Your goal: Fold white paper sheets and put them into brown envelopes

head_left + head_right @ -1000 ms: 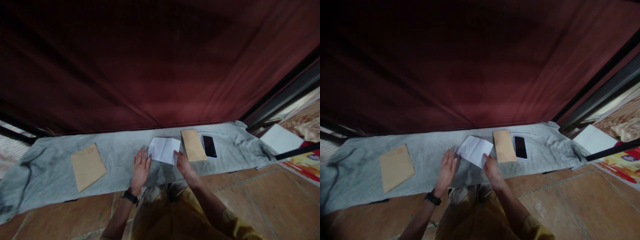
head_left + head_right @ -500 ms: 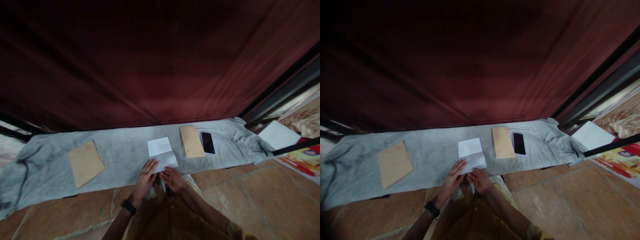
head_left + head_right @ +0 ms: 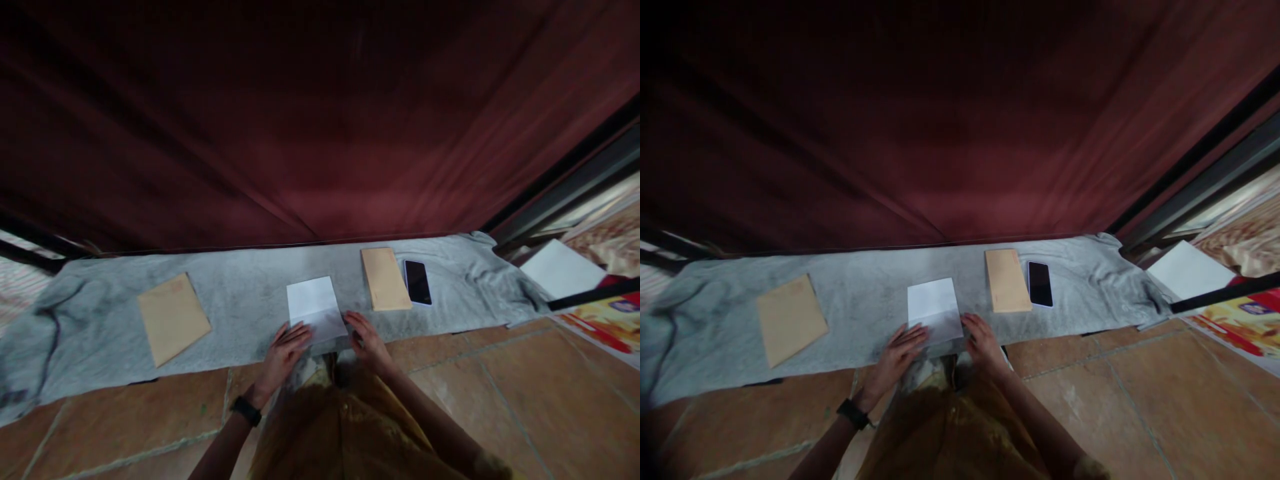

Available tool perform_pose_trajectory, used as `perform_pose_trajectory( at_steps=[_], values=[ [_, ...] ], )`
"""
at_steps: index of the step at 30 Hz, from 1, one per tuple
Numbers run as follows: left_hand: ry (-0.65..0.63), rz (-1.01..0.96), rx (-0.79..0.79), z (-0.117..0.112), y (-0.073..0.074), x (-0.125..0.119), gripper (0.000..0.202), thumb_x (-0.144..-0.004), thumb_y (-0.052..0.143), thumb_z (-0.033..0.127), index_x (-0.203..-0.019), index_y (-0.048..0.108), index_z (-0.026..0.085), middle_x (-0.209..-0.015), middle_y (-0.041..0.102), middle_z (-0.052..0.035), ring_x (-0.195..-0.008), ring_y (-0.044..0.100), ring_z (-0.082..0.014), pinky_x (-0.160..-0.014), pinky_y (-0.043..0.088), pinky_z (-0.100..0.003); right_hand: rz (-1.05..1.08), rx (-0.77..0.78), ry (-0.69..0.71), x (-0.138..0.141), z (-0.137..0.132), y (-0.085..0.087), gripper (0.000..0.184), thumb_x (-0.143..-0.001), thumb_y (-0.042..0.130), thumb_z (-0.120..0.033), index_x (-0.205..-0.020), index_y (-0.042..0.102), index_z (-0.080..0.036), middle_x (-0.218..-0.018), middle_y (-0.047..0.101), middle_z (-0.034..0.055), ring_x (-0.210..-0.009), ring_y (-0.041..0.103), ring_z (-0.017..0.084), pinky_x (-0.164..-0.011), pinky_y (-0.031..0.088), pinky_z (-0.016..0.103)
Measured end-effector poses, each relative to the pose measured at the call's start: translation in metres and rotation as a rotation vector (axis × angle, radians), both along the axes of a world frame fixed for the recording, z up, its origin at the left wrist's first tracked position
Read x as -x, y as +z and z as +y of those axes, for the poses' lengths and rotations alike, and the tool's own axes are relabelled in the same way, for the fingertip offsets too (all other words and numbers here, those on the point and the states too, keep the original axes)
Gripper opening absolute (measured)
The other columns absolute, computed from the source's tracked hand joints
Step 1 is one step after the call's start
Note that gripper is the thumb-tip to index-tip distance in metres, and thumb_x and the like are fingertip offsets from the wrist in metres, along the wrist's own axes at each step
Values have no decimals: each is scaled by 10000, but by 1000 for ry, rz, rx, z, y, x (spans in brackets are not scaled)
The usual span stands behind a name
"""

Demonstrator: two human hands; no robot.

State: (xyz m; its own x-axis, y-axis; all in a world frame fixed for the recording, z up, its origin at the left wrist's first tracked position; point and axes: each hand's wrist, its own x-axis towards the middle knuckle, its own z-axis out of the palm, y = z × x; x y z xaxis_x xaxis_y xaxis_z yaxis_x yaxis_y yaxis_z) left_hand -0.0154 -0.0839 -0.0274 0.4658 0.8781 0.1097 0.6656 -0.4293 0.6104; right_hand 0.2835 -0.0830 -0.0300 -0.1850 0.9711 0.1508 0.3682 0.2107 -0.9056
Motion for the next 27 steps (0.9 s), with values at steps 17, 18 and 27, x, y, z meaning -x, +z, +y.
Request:
perform_pose_trajectory(
  at_steps=[17, 18, 27],
  values=[
    [473, -99, -91, 22, 2, -1, 270, -952, 527, 393, -887, 729, 227, -943, 768, -60, -970, 691, -228, -970, 529, -420, -114, 121, -26, 26, 65, 8, 164, -917, 640, -325, -767, 684, -275, -907, 721, 44, -968, 640, 227, -991, 431, 356],
    [500, -91, -85, 24, 2, -3, 266, -951, 523, 388, -896, 725, 224, -937, 768, -60, -959, 693, -227, -963, 525, -415, -150, 101, -33, 28, 67, 7, 188, -935, 612, -324, -765, 670, -269, -905, 717, 51, -952, 645, 226, -968, 437, 349],
    [693, 91, 101, 48, 20, -21, 310, -995, 456, 351, -1011, 718, 186, -890, 769, -65, -782, 693, -184, -750, 478, -277, -72, 170, -207, 48, 80, 5, 148, -917, 642, -339, -783, 645, -274, -873, 716, 38, -971, 647, 237, -1017, 410, 342]
  ],
)
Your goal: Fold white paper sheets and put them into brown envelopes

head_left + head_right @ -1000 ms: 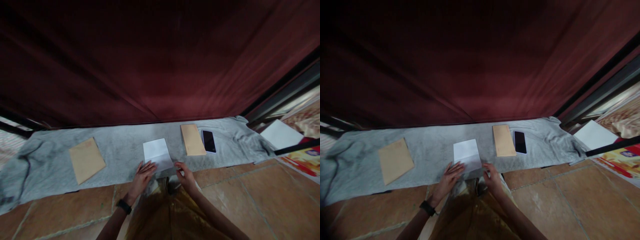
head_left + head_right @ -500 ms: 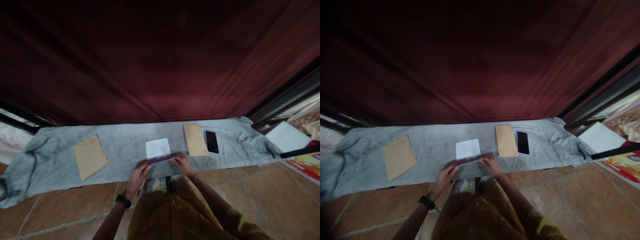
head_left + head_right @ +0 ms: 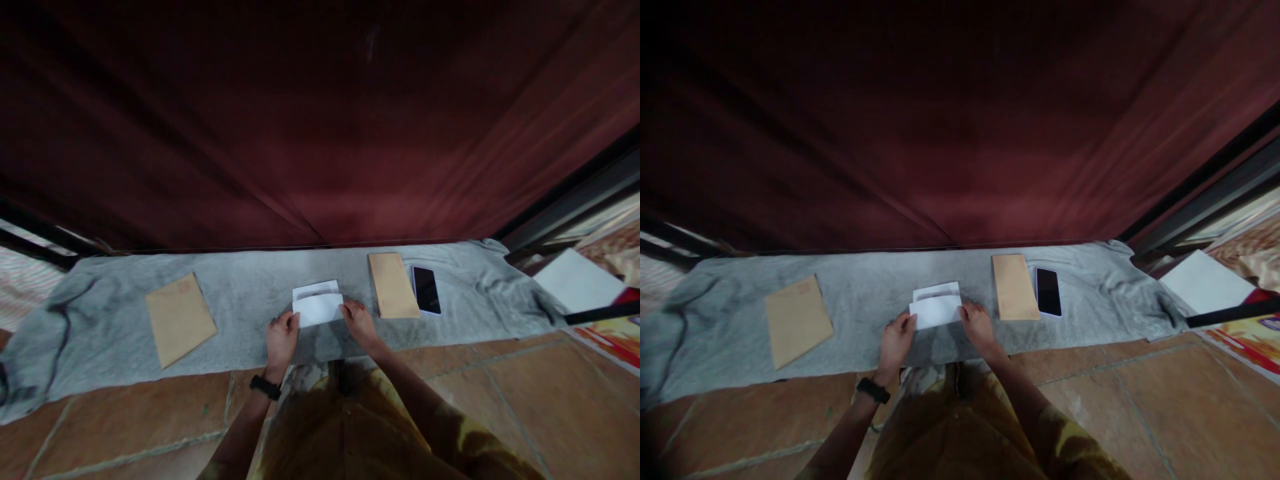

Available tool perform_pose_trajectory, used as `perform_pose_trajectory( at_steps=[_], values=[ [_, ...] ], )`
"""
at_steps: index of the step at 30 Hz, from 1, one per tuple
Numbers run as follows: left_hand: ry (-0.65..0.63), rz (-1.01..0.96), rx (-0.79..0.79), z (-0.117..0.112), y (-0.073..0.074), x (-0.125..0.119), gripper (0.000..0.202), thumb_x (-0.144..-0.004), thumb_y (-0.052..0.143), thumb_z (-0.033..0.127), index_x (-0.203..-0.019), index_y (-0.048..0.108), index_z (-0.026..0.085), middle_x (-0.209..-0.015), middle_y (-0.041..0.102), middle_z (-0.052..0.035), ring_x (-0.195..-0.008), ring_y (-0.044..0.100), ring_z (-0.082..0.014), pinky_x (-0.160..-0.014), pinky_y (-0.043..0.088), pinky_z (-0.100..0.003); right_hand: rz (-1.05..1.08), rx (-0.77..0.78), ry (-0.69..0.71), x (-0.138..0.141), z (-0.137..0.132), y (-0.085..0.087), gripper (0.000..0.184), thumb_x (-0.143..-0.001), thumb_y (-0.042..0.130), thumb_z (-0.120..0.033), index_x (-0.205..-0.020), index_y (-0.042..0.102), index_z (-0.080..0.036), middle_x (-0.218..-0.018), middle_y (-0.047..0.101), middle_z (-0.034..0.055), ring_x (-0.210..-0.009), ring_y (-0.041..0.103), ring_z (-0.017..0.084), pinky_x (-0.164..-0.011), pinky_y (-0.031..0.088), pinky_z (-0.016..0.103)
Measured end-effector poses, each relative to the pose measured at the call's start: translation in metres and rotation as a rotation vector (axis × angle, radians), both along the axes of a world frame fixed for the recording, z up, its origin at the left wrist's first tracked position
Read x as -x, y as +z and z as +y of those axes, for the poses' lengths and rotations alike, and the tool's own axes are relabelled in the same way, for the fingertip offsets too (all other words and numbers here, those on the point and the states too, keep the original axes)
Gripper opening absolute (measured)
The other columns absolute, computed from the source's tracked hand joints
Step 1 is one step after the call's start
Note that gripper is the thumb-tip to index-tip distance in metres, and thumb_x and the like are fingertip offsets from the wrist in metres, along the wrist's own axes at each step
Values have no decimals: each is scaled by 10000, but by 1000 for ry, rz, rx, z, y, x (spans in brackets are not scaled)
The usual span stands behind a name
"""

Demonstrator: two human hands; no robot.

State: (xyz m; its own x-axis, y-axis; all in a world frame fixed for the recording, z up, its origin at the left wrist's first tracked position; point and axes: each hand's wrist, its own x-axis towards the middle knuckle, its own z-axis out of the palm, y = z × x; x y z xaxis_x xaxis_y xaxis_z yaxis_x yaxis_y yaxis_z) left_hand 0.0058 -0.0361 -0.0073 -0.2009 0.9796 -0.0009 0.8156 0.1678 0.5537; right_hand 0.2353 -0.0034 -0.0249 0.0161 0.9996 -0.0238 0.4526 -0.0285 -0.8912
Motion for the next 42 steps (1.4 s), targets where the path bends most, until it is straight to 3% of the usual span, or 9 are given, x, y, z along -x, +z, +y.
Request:
perform_pose_trajectory(
  at_steps=[3, 6, 14, 22, 28, 36, 42],
  values=[
    [34, 175, 93, 9, 13, -7, 328, -1016, 437, 368, -1039, 709, 187, -871, 764, -79, -777, 697, -197, -721, 450, -272, 16, 23, -36, 6, 6, 0, 120, -924, 633, -329, -820, 660, -276, -887, 716, 48, -1006, 636, 244, -1085, 365, 375],
    [70, 289, 86, 14, 17, -14, 344, -1029, 415, 378, -1107, 687, 183, -880, 755, -97, -808, 702, -215, -706, 442, -277, -24, 21, -38, 8, 13, 0, 132, -938, 611, -330, -824, 658, -283, -886, 715, 45, -1038, 621, 250, -1132, 317, 414],
    [117, 351, 38, 19, 6, -18, 384, -1046, 351, 375, -1135, 664, 170, -896, 743, -110, -848, 710, -221, -698, 446, -275, -93, -13, -80, 14, 27, -5, 201, -943, 590, -355, -765, 613, -263, -860, 710, 55, -1007, 651, 220, -1064, 384, 380],
    [165, 412, 151, 34, 10, -23, 412, -1038, 348, 407, -1149, 678, 186, -866, 746, -125, -801, 715, -234, -660, 451, -279, -14, -16, -175, 25, 33, -5, 261, -893, 669, -343, -679, 539, -269, -734, 672, 77, -1037, 665, 244, -1042, 411, 362],
    [181, 434, 169, 37, 7, -25, 418, -1035, 344, 415, -1148, 674, 183, -843, 740, -127, -797, 717, -236, -661, 460, -281, -9, -33, -235, 27, 36, -7, 241, -858, 712, -305, -685, 547, -272, -597, 607, 34, -937, 690, 241, -1020, 417, 372],
    [169, 442, 200, 40, 9, -26, 400, -1026, 357, 382, -1164, 641, 137, -858, 735, -152, -828, 724, -251, -689, 475, -298, -59, -55, -225, 27, 38, -13, 214, -884, 702, -309, -728, 562, -264, -657, 657, 46, -886, 692, 227, -1027, 419, 375],
    [176, 443, 209, 42, 14, -28, 386, -1021, 353, 377, -1133, 639, 143, -851, 737, -152, -837, 732, -270, -681, 480, -310, -371, -71, -160, 27, 40, -13, 164, -970, 591, -314, -832, 630, -234, -682, 688, 77, -791, 710, 229, -955, 457, 387]
  ],
)
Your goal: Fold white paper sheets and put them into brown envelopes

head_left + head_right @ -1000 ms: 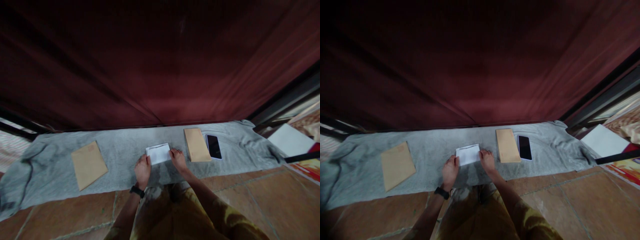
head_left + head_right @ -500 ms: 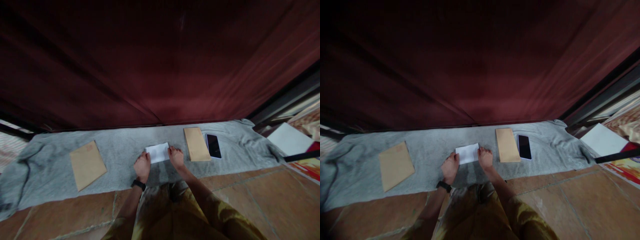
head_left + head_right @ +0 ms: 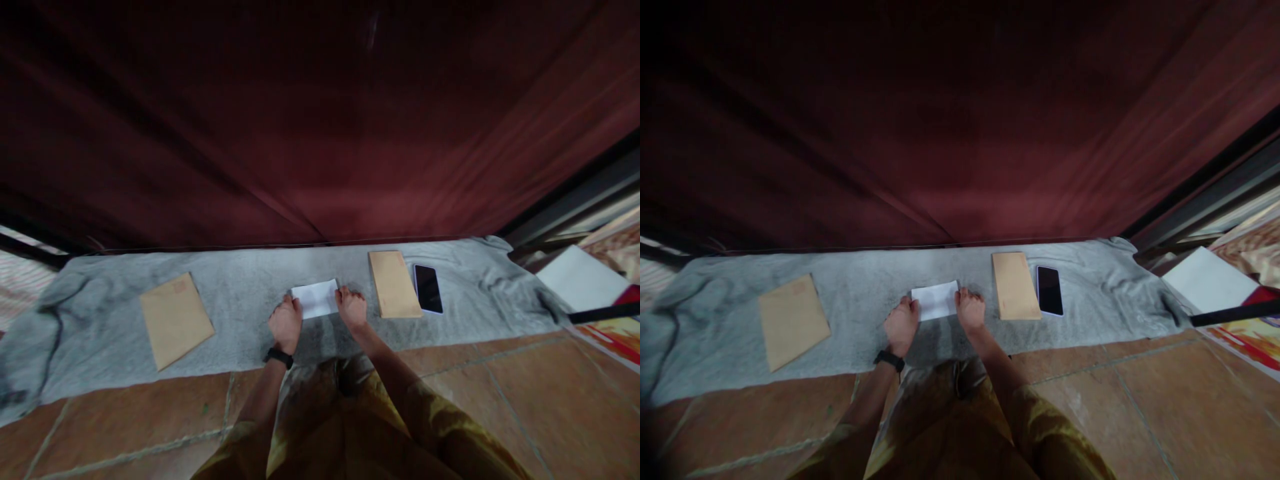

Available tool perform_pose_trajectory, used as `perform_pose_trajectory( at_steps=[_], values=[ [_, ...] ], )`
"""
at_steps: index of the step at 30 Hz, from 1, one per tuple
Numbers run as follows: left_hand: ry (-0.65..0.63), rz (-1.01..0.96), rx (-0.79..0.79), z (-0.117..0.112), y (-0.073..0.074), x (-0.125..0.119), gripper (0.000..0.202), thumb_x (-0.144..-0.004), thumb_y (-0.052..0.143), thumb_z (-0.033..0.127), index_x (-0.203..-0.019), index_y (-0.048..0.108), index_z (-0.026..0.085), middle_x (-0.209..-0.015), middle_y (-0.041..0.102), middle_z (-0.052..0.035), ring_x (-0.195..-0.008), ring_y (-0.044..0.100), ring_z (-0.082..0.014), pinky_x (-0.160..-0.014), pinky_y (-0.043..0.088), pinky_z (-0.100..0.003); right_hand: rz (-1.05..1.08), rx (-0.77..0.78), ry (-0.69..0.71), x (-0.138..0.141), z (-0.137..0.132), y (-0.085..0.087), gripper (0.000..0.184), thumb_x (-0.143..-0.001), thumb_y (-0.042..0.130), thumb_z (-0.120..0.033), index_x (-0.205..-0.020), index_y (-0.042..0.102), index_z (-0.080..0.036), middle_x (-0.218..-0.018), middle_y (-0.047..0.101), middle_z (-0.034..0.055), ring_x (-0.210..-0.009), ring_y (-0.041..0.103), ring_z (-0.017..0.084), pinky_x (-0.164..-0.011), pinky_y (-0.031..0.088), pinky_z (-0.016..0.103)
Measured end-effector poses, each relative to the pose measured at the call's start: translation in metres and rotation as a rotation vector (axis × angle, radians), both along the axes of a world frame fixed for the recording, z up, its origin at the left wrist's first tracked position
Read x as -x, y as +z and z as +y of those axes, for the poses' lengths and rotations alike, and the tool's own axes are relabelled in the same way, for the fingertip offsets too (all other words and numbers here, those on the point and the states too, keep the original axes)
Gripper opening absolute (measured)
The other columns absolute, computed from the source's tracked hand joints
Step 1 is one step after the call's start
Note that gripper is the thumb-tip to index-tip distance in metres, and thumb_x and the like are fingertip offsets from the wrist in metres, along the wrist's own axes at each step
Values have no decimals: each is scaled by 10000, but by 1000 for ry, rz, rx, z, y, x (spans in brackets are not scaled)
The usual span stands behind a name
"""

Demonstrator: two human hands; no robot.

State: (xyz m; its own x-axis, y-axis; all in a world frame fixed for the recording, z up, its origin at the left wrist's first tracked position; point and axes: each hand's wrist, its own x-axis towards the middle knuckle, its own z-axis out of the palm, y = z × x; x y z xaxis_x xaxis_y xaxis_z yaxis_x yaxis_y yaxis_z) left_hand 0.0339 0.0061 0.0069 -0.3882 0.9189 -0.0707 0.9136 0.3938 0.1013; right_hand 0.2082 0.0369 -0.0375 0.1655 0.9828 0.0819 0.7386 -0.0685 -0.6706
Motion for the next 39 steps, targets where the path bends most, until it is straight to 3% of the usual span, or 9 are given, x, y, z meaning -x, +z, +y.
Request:
perform_pose_trajectory(
  at_steps=[6, 14, 32, 35, 39],
  values=[
    [9, 18, 8, 0, 3, -2, 393, -1023, 352, 380, -1140, 631, 129, -881, 742, -162, -866, 738, -278, -695, 494, -319, -172, 58, 63, 2, 1, 4, 234, -1019, 504, -324, -988, 668, -161, -769, 739, 138, -830, 721, 235, -950, 463, 394],
    [-52, 85, -82, -2, -14, -2, 428, -1041, 301, 339, -1215, 595, 81, -829, 718, -164, -847, 733, -292, -718, 519, -357, -580, 97, 169, 4, 0, 14, 257, -1057, 420, -309, -1081, 628, -160, -839, 757, 121, -794, 733, 213, -846, 474, 320],
    [-132, 132, -148, -5, -20, -3, 398, -1041, 285, 303, -1110, 611, 87, -855, 693, -161, -896, 672, -289, -792, 489, -383, -671, -15, 201, 8, 2, 0, 232, -1048, 428, -241, -1142, 609, -132, -838, 751, 126, -791, 717, 232, -829, 462, 366],
    [-178, 165, -174, -5, -22, -2, 374, -1029, 282, 244, -1113, 617, 98, -936, 681, -161, -930, 650, -284, -833, 489, -393, -675, -28, 195, 8, 2, -2, 217, -1044, 433, -236, -1109, 615, -137, -834, 748, 121, -796, 715, 227, -825, 457, 360],
    [-362, 159, -218, -2, -25, 3, 394, -973, 314, 112, -1236, 608, 118, -1184, 657, -178, -1066, 616, -295, -931, 474, -428, -682, -41, 201, 8, 2, -2, 194, -1037, 461, -238, -1128, 600, -139, -839, 748, 110, -820, 712, 223, -849, 449, 358]
  ],
)
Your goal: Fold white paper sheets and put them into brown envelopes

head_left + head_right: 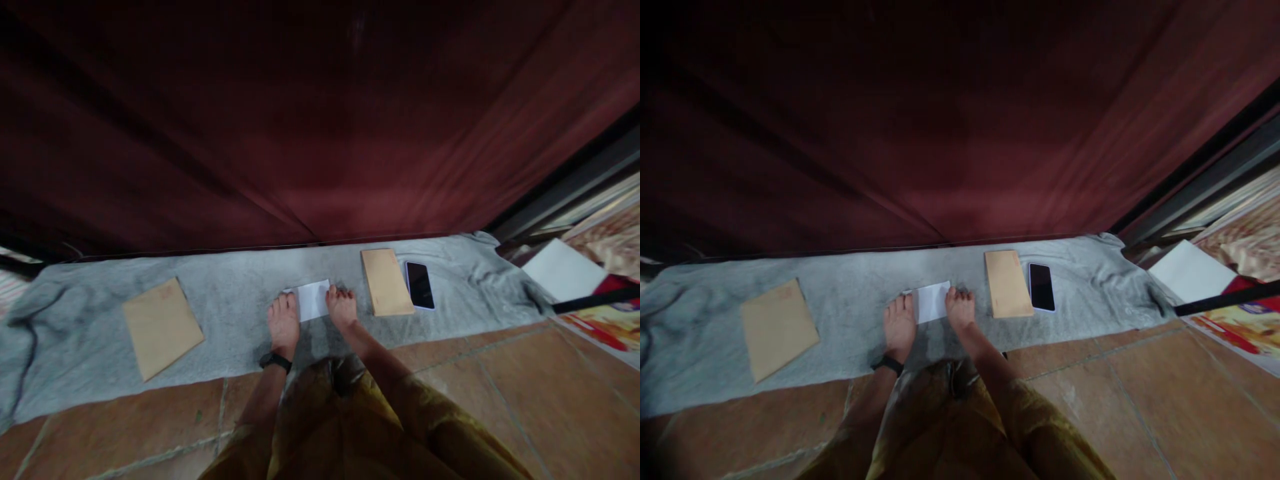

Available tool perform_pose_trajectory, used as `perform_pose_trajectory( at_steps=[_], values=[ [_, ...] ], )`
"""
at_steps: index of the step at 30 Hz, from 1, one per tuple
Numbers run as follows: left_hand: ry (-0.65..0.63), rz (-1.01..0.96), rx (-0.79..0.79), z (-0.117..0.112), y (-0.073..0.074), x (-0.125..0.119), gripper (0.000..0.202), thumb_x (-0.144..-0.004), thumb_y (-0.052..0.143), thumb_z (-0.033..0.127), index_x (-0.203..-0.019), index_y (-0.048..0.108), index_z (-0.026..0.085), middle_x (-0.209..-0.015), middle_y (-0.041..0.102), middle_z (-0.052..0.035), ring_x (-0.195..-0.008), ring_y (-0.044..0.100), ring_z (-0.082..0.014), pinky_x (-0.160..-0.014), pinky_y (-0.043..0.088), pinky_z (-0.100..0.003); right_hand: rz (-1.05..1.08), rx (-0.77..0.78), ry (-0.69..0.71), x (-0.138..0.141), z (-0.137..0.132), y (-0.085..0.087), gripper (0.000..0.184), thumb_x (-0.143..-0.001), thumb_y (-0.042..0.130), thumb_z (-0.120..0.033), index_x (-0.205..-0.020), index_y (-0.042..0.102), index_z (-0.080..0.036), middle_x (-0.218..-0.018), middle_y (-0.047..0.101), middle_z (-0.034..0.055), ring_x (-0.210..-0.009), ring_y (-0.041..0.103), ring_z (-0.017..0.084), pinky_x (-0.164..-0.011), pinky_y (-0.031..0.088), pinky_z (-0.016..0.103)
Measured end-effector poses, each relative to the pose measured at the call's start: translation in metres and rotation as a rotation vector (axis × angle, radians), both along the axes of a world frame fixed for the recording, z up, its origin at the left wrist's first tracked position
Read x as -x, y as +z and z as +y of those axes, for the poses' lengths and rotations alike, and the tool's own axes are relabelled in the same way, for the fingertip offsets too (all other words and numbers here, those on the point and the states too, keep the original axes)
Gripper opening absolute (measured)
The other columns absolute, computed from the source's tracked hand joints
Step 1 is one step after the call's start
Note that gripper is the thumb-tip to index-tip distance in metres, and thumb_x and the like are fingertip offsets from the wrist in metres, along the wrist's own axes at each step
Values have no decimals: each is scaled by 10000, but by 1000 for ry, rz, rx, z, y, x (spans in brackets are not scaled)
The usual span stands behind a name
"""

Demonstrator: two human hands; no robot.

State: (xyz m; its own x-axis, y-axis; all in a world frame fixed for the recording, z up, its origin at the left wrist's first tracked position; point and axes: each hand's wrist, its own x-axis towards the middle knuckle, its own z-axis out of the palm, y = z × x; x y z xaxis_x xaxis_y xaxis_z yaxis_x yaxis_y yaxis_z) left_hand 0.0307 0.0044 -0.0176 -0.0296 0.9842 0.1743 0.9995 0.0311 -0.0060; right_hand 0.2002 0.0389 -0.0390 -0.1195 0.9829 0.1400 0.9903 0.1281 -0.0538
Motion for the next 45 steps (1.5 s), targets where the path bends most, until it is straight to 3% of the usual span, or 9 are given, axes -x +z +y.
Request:
perform_pose_trajectory(
  at_steps=[4, 10, 14, 17, 20, 25, 31, 38, 45],
  values=[
    [-144, -110, -8, -3, -7, 2, 455, -946, 338, 75, -1311, 603, 134, -1375, 602, -159, -1230, 573, -275, -1035, 452, -398, 6, 33, -1, 0, 0, 3, 178, -1039, 452, -238, -1106, 588, -145, -848, 750, 108, -824, 710, 226, -846, 444, 363],
    [-80, -222, -118, -23, -20, -17, 543, -1016, 384, 362, -1479, 465, 91, -1560, 431, -219, -1452, 398, -338, -1163, 346, -521, 33, 98, -21, 1, 1, 8, 199, -1055, 405, -250, -1102, 577, -162, -877, 749, 104, -864, 710, 228, -879, 434, 372],
    [-71, -212, -84, -26, -22, -24, 567, -1021, 367, 360, -1524, 414, 103, -1619, 323, -223, -1507, 308, -341, -1201, 278, -556, 75, 94, -82, -2, -3, 16, 220, -1051, 414, -265, -1117, 589, -150, -911, 741, 117, -883, 691, 235, -901, 431, 381],
    [-61, -197, -39, -25, -20, -24, 582, -1019, 365, 355, -1543, 383, 102, -1634, 285, -222, -1523, 268, -341, -1208, 264, -560, 109, 51, -115, 1, -7, 27, 255, -1033, 425, -226, -1182, 608, -128, -1048, 727, 159, -997, 656, 269, -929, 437, 406],
    [-60, -177, 5, -25, -19, -22, 593, -1010, 359, 312, -1566, 335, 104, -1644, 260, -217, -1537, 229, -336, -1209, 253, -578, 203, -7, 10, 17, -13, 33, 369, -1025, 416, -209, -1351, 557, -108, -1243, 678, 171, -1138, 604, 278, -992, 435, 414],
    [-82, -158, 79, -27, -20, -19, 614, -947, 355, 138, -1560, 349, 96, -1642, 296, -183, -1553, 186, -291, -1238, 221, -522, 362, -49, 361, 46, -20, 19, 437, -1044, 445, -366, -1423, 546, -173, -1487, 552, 98, -1383, 467, 221, -1168, 342, 386],
    [-84, -171, 56, -27, -19, -20, 590, -988, 343, 205, -1568, 329, 103, -1651, 254, -206, -1550, 186, -323, -1215, 233, -565, 311, -58, 243, 33, -23, -3, 467, -1052, 434, -422, -1456, 524, -205, -1560, 470, 89, -1436, 428, 235, -1203, 301, 429],
    [-39, -178, 16, -28, -18, -19, 602, -1024, 361, 393, -1563, 350, 124, -1636, 294, -200, -1524, 266, -339, -1210, 243, -574, 242, -76, 160, 12, -23, -8, 534, -1038, 462, -444, -1509, 457, -193, -1601, 394, 137, -1445, 408, 283, -1195, 279, 467],
    [15, -200, 19, -39, -16, 1, 599, -1027, 344, 377, -1571, 333, 125, -1615, 369, -138, -1525, 254, -346, -1223, 210, -583, 211, -54, 144, 7, -23, -10, 564, -1039, 448, -453, -1526, 431, -170, -1598, 390, 162, -1445, 402, 298, -1195, 276, 490]
  ],
)
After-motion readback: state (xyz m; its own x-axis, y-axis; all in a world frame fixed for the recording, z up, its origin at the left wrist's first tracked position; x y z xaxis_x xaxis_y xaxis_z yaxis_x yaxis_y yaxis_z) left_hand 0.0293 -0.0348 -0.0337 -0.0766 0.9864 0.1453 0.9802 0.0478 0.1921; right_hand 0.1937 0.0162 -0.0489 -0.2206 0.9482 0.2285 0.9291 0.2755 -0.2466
